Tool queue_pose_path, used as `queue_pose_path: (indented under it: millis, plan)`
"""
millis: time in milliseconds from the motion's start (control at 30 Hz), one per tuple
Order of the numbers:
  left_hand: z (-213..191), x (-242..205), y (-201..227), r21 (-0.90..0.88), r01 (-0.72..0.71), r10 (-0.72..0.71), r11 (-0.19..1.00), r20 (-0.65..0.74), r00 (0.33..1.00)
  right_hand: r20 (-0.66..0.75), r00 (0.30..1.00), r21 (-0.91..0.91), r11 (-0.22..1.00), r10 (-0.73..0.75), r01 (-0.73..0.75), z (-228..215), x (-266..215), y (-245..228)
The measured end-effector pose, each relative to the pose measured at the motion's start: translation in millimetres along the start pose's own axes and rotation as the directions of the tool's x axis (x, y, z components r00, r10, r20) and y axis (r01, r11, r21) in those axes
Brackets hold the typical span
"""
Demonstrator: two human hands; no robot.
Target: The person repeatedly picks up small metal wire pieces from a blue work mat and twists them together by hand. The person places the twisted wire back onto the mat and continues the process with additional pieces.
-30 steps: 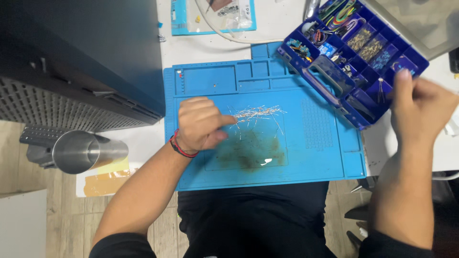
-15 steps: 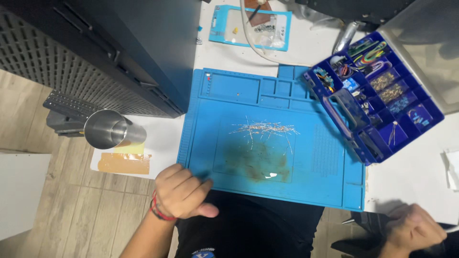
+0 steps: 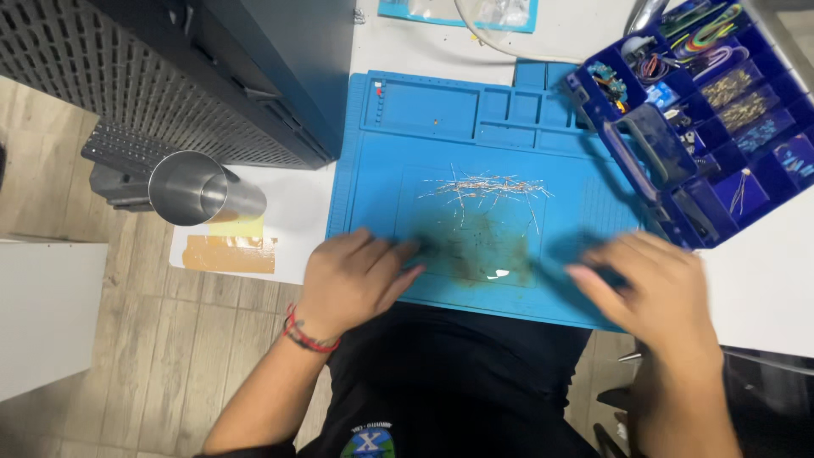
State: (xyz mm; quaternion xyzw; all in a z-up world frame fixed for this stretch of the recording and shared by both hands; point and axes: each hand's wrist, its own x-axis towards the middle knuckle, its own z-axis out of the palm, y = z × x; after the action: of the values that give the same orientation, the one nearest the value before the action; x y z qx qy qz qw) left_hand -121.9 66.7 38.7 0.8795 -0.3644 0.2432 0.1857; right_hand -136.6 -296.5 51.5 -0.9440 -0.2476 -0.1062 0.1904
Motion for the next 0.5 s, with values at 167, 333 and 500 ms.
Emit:
queue_pose_path:
  millis: [167,333,500]
  plan:
    - [37,48,-18,0.089,0.001,-0.022,0.996,0.234,0.972,0.284,0.958,-0.094,0.993,-0.042,0.072,20,93,-27]
    - [81,87,-52,0.010,-0.054,0.046,0.998,0.375,0.926,0.309,0.947,-0.056,0.993,-0.083,0.105,58,120,-10]
    - [91,101,-72,-0.134,-0.116,0.171,0.984,0.546,0.820,0.039,0.973,0.016,0.974,-0.227,0.227,104,107,25]
